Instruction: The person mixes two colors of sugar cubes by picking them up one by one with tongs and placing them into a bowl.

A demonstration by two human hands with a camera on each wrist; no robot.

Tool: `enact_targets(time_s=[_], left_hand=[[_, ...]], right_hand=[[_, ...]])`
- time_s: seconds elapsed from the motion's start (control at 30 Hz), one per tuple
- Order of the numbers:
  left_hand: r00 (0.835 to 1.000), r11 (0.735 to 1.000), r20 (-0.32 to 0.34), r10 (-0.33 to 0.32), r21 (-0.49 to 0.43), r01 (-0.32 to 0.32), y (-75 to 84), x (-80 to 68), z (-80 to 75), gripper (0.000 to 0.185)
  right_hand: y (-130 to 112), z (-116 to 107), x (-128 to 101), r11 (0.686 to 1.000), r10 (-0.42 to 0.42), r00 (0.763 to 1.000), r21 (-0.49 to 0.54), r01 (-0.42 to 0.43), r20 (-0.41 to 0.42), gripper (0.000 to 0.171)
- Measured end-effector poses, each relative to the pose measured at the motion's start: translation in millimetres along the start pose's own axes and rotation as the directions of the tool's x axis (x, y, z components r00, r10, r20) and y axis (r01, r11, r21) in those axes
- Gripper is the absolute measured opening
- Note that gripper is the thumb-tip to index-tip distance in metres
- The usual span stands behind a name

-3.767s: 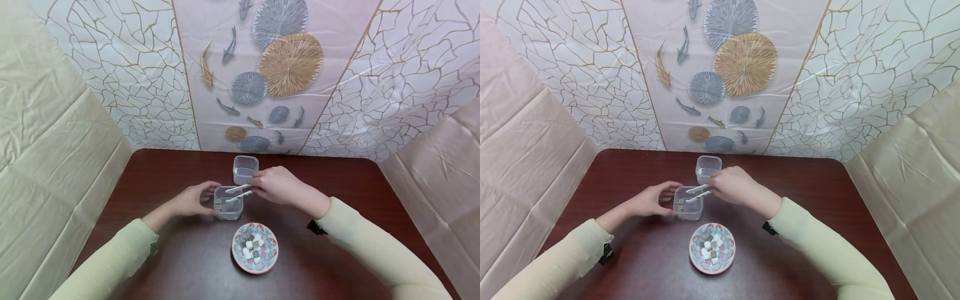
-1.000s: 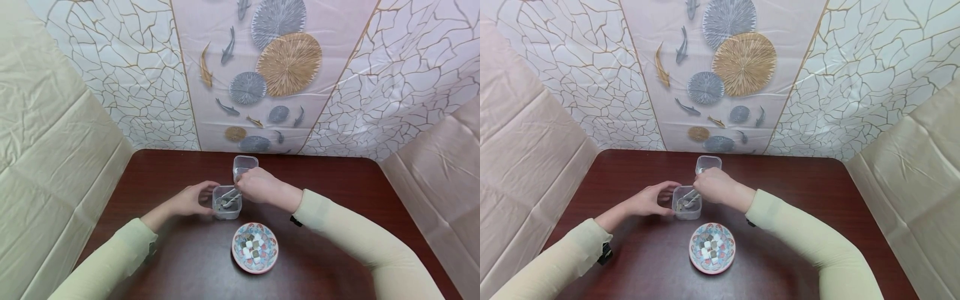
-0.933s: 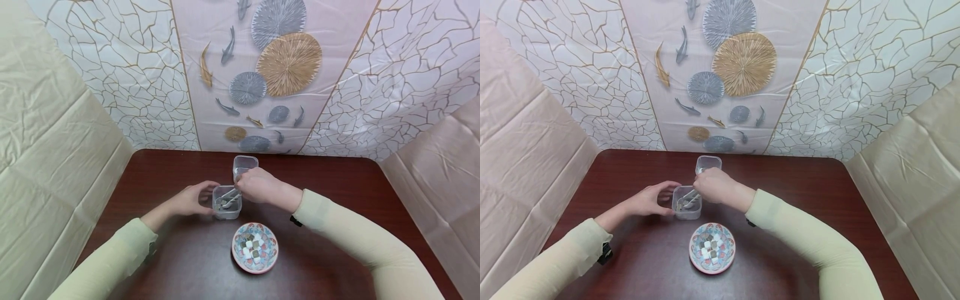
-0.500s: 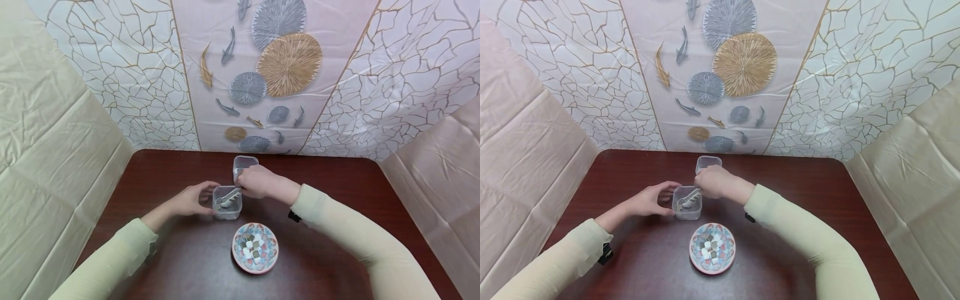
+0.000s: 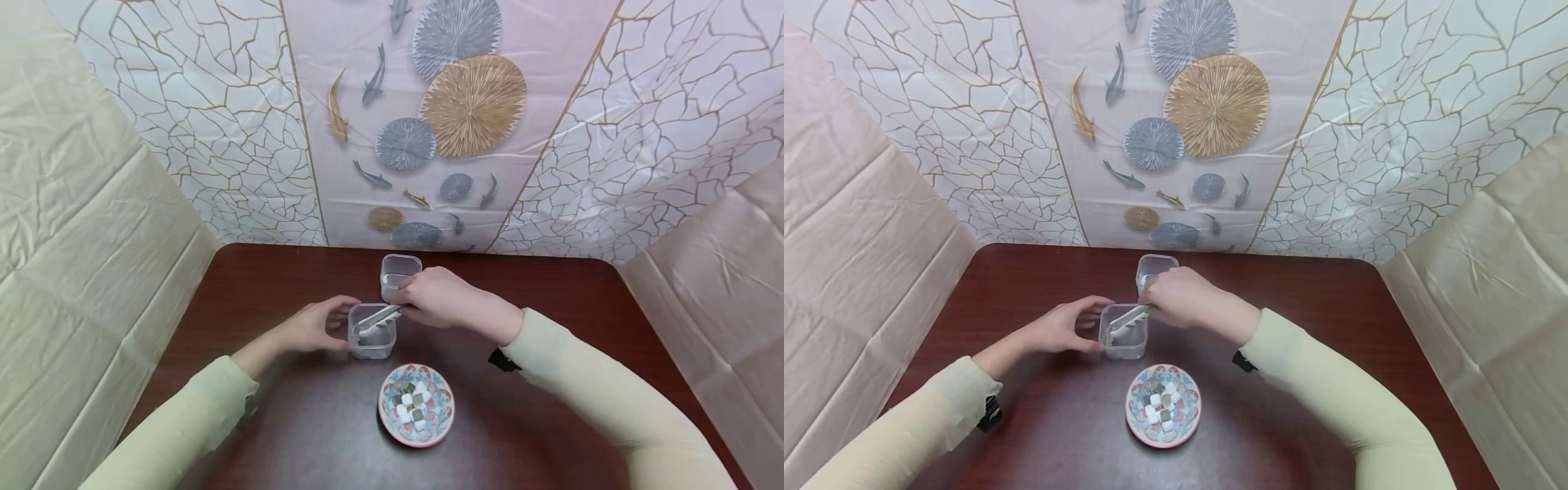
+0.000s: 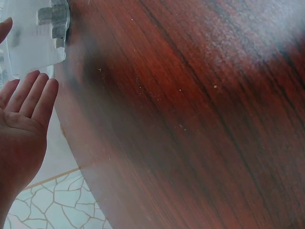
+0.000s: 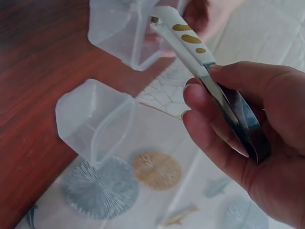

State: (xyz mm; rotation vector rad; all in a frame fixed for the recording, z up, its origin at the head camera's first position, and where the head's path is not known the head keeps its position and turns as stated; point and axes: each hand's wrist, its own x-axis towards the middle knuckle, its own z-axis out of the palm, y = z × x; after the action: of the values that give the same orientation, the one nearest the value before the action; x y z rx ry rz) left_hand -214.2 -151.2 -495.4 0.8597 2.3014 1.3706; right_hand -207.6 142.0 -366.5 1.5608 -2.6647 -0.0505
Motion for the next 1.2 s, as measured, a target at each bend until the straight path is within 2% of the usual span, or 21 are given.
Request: enact_targets(time_s=[0.23, 0.37, 0.63, 0.8, 0.97, 1.03, 1.2], left_hand=[[1.000, 1.000, 0.003, -0.006, -0.005, 0.006, 1.1, -0.1, -0.8, 0.080], [1.000, 1.000, 0.005, -0.008, -0.005, 0.008, 1.8, 0.0, -1.6, 0.080], [1.000, 1.000, 0.008, -0.009, -0.010, 0.009, 2.7, -0.6, -2.1, 0.081], [1.000, 1.000, 0.009, -0.010, -0.011, 0.011, 3.5, -0.9, -2.1, 0.079], [1.000, 1.000, 0.011, -0.018, -0.017, 0.018, 5.3, -0.7, -2.3, 0.079], [1.000, 1.000, 0.009, -0.016, -0.018, 0.016, 4.1, -0.7, -1.9, 0.079], [1.000, 1.000, 0.005, -0.011, -0.019, 0.011, 2.1, -0.7, -0.8, 0.080]], right_hand=[[-2.0, -17.0, -32.0, 0.989, -0.048, 0.995, 0.136, 0.060, -0.085, 0.012], [-5.1, -21.0, -49.2, 0.971, -0.057, 0.997, 0.229, 0.069, -0.058, 0.014], [-12.2, -16.1, -76.0, 0.953, -0.077, 0.997, 0.296, 0.067, 0.022, 0.016], [-17.8, -10.6, -83.9, 0.952, -0.092, 0.994, 0.298, 0.071, 0.055, 0.017], [-19.6, -10.8, -86.6, 0.959, -0.062, 0.994, 0.282, 0.034, 0.093, 0.018], [-17.6, -12.2, -86.1, 0.958, -0.044, 0.995, 0.285, 0.018, 0.085, 0.017], [-9.7, -14.4, -76.5, 0.961, -0.014, 1.000, 0.276, 0.015, -0.008, 0.018]])
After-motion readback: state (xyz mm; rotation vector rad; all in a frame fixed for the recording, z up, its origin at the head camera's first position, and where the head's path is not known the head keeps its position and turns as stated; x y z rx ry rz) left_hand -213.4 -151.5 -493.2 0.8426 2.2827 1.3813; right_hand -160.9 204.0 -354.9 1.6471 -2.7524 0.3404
